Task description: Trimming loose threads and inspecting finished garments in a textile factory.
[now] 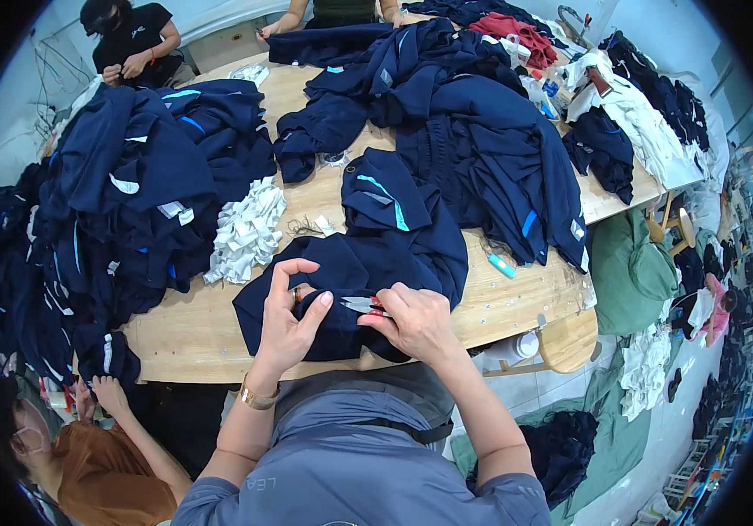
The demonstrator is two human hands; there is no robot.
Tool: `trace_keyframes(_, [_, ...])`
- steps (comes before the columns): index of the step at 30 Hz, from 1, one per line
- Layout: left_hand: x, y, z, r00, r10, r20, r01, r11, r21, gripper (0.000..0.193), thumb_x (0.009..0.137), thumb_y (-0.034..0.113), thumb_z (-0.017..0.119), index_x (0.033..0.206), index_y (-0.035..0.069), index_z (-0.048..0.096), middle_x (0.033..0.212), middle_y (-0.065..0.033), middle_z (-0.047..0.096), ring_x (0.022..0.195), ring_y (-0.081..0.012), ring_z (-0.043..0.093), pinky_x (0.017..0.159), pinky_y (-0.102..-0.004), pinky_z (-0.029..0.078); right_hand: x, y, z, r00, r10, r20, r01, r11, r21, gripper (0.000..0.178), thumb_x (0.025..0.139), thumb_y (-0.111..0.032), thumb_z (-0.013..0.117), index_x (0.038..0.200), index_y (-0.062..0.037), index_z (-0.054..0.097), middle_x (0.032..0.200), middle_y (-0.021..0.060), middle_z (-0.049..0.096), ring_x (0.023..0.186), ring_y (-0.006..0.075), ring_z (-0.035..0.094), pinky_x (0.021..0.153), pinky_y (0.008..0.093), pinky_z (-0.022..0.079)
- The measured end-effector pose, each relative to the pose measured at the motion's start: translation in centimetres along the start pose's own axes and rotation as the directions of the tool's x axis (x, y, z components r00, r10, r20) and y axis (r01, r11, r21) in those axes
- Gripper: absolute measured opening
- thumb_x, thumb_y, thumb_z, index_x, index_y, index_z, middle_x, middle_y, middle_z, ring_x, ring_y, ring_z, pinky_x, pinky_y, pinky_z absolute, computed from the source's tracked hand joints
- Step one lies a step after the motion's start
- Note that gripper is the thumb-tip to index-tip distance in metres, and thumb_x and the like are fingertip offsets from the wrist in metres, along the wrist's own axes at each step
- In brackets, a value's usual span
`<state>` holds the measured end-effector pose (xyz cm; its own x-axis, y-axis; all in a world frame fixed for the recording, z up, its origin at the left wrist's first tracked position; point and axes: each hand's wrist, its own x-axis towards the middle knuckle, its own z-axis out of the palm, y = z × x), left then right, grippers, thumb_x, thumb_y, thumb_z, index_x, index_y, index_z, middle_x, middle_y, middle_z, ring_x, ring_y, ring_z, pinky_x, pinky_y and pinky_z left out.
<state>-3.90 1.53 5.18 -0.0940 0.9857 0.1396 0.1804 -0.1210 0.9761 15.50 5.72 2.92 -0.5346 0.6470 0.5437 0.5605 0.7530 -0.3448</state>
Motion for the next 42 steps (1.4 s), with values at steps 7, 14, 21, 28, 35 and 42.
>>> trace_keyframes(7, [0.0,0.1,0.0,1.000,0.001,0.028,-0.001,1.000,-0.004,0.032,0.084,0.010,0.060,0.111,0.003,0.043,0.063,-0.0059,0.056,0.059,-0.0086,0.051,0.058,-0.0227,0.040,0.0,0.1,0.1,1.000,0.020,-0.008,-0.019,0.998,0.063,0.032,0.076,-0.037,0.067,0.077,-0.0068,0.056,0.063,0.0027,0.051,0.051,0.0196,0.052,0.047,0.0284,0.039])
trace_keyframes(14, [0.0,0.1,0.0,0.999,-0.034,0.021,0.034,0.999,0.031,0.031,0.084,0.009,0.060,0.109,0.003,0.043,0.063,-0.0057,0.055,0.058,-0.0077,0.049,0.058,-0.0222,0.040,-0.6,-1.3,0.4,0.859,0.475,0.194,-0.463,0.554,0.692,0.035,0.074,-0.023,0.075,0.087,-0.0021,0.051,0.061,-0.0023,0.045,0.052,0.0040,0.034,0.046,0.0204,0.030])
trace_keyframes(21, [-0.1,-0.7,0.5,0.999,0.037,-0.018,-0.036,0.999,0.007,0.033,0.084,0.010,0.060,0.110,0.002,0.043,0.063,-0.0057,0.054,0.060,-0.0093,0.051,0.060,-0.0232,0.041,0.3,-4.2,0.2,0.885,0.408,0.225,-0.447,0.605,0.659,0.011,0.083,-0.005,0.061,0.085,-0.0013,0.051,0.060,0.0013,0.047,0.050,0.0047,0.038,0.046,0.0209,0.033])
trace_keyframes(28, [0.2,-1.7,0.1,0.999,-0.036,0.030,0.044,0.943,-0.330,0.031,0.088,0.006,0.055,0.115,0.006,0.039,0.077,0.0052,0.047,0.068,-0.0002,0.041,0.062,-0.0151,0.032,-0.3,-3.4,-1.9,0.920,0.173,0.351,-0.390,0.475,0.789,0.013,0.076,-0.004,0.064,0.084,0.0003,0.055,0.064,0.0027,0.052,0.054,0.0057,0.048,0.050,0.0200,0.037])
trace_keyframes(35, [0.3,-1.7,0.1,0.995,-0.062,0.078,0.088,0.910,-0.404,0.029,0.089,0.007,0.053,0.115,0.006,0.039,0.077,0.0059,0.046,0.067,0.0011,0.039,0.060,-0.0142,0.031,-0.5,-1.3,-0.4,0.972,0.232,-0.035,-0.212,0.933,0.292,0.032,0.074,-0.030,0.072,0.077,-0.0024,0.056,0.065,0.0073,0.052,0.049,0.0220,0.051,0.046,0.0294,0.039])
trace_keyframes(42, [0.2,-1.7,0.0,0.996,-0.060,0.062,0.080,0.913,-0.401,0.030,0.089,0.006,0.054,0.115,0.006,0.039,0.077,0.0059,0.046,0.068,0.0014,0.039,0.061,-0.0137,0.031,-0.5,-1.4,-0.4,0.995,0.099,-0.007,-0.098,0.990,0.098,0.031,0.072,-0.030,0.072,0.076,-0.0038,0.056,0.065,0.0065,0.051,0.052,0.0238,0.053,0.047,0.0321,0.040])
